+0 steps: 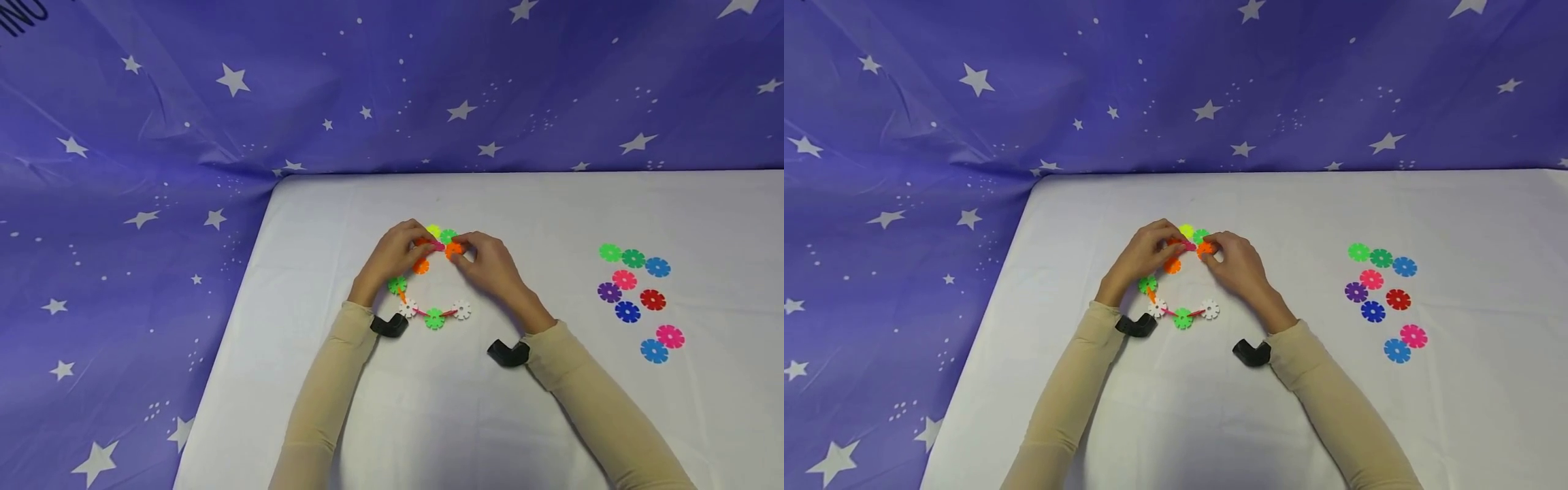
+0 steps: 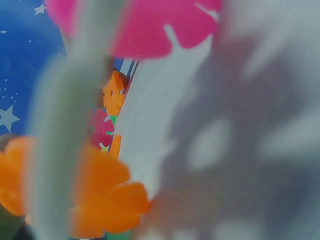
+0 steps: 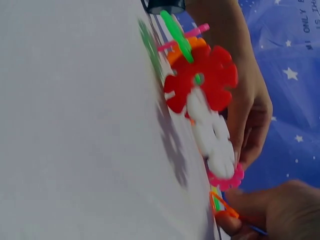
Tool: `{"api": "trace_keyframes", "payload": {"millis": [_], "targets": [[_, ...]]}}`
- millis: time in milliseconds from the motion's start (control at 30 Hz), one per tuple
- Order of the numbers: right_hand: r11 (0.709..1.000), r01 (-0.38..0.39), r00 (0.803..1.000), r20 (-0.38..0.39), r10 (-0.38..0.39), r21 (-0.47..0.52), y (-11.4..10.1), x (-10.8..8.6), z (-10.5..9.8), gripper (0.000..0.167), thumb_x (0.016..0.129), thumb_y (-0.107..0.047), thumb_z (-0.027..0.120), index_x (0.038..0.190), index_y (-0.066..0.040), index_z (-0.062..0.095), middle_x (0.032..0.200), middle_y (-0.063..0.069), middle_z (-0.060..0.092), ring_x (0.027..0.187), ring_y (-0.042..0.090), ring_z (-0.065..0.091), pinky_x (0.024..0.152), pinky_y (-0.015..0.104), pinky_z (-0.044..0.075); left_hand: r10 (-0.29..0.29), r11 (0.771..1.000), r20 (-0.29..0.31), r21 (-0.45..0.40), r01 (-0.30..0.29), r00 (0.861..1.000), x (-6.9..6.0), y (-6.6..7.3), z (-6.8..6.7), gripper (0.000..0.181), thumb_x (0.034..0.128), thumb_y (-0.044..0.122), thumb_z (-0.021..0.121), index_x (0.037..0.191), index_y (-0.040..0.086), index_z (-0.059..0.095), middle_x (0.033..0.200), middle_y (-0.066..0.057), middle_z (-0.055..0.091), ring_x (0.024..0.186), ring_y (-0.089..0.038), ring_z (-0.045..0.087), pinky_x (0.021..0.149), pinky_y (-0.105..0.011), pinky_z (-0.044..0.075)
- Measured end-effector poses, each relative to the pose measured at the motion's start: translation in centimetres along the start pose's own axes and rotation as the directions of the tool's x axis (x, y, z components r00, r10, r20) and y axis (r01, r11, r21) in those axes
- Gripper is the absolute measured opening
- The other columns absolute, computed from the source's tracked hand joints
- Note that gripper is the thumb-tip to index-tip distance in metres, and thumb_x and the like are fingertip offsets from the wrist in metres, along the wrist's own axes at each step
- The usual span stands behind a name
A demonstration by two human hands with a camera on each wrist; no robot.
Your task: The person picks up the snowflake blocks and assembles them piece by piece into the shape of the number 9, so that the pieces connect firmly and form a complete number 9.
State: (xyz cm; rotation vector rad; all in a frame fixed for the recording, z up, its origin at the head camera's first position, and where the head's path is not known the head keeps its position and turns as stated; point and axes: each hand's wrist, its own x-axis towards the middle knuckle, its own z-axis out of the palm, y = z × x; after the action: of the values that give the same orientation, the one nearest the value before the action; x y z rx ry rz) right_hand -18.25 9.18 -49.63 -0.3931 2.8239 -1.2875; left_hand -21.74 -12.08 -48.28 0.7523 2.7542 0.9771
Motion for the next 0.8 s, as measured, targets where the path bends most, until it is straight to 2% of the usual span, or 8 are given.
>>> {"api": "trace_keyframes", "payload": {"millis": [67, 133, 300, 467, 633, 800], "targets": [[1.0, -0.002, 1.0, 0.007, 0.002, -0.005, 0.01, -0.07, -0.06, 0.032, 0.087, -0.014, 0.073, 0.116, -0.001, 0.069, 0.099, 0.013, 0.07, 0.082, 0.026, 0.057, 0.076, 0.038, 0.045, -0.002, 1.0, 0.004, -0.003, 0.002, 1.0, 0.05, 0.06, 0.08, 0.018, 0.0937, 0.025, 0.067, 0.104, 0.012, 0.074, 0.104, -0.002, 0.065, 0.091, -0.017, 0.056, 0.085, -0.032, 0.047], [1.0, -0.011, 1.0, 0.004, 0.011, 0.013, 0.0, -0.06, -0.02, 0.03, 0.087, -0.012, 0.073, 0.115, -0.001, 0.07, 0.097, 0.013, 0.07, 0.078, 0.026, 0.055, 0.072, 0.037, 0.044, 0.005, 1.0, 0.002, 0.001, -0.005, 1.0, 0.1, -0.08, 0.13, 0.018, 0.0938, 0.024, 0.067, 0.104, 0.012, 0.075, 0.104, -0.002, 0.065, 0.091, -0.017, 0.056, 0.085, -0.031, 0.047], [0.991, -0.065, 0.998, -0.013, 0.066, 0.114, 0.36, 0.07, -0.22, 0.025, 0.09, -0.01, 0.07, 0.115, -0.004, 0.069, 0.093, 0.011, 0.068, 0.072, 0.022, 0.051, 0.065, 0.03, 0.041, 0.035, 0.999, -0.018, 0.016, -0.035, 0.999, 0.16, -0.25, 0.17, 0.017, 0.0941, 0.024, 0.067, 0.104, 0.012, 0.075, 0.102, -0.002, 0.066, 0.088, -0.017, 0.057, 0.081, -0.032, 0.047], [0.966, -0.1, 0.995, 0.018, 0.099, 0.237, 0.46, 0.12, -0.56, 0.024, 0.093, -0.012, 0.067, 0.116, -0.005, 0.069, 0.094, 0.012, 0.067, 0.071, 0.021, 0.051, 0.061, 0.024, 0.04, 0.043, 0.999, -0.031, 0.01, -0.042, 0.999, 0.04, -0.19, 0.1, 0.017, 0.0934, 0.023, 0.068, 0.103, 0.012, 0.076, 0.101, -0.003, 0.069, 0.085, -0.016, 0.058, 0.079, -0.029, 0.047], [0.946, -0.137, 0.991, 0.038, 0.131, 0.295, 0.49, 0.03, -0.55, 0.023, 0.093, -0.012, 0.067, 0.115, -0.004, 0.069, 0.094, 0.013, 0.068, 0.071, 0.018, 0.052, 0.06, 0.021, 0.04, 0.04, 0.999, -0.034, -0.013, -0.04, 0.999, 0.02, -0.2, 0.09, 0.017, 0.0924, 0.022, 0.069, 0.103, 0.012, 0.076, 0.1, -0.003, 0.07, 0.081, -0.016, 0.058, 0.074, -0.026, 0.047], [0.907, -0.19, 0.981, 0.114, 0.159, 0.376, 0.32, -0.1, -0.23, 0.026, 0.094, -0.01, 0.065, 0.117, 0.001, 0.066, 0.087, 0.016, 0.065, 0.052, 0.014, 0.054, 0.049, 0.024, 0.047, 0.029, 0.999, -0.035, -0.016, -0.03, 0.999, -0.08, -0.12, 0.11, 0.015, 0.092, 0.021, 0.069, 0.103, 0.013, 0.076, 0.099, -0.002, 0.069, 0.083, -0.015, 0.058, 0.078, -0.028, 0.048]]}}
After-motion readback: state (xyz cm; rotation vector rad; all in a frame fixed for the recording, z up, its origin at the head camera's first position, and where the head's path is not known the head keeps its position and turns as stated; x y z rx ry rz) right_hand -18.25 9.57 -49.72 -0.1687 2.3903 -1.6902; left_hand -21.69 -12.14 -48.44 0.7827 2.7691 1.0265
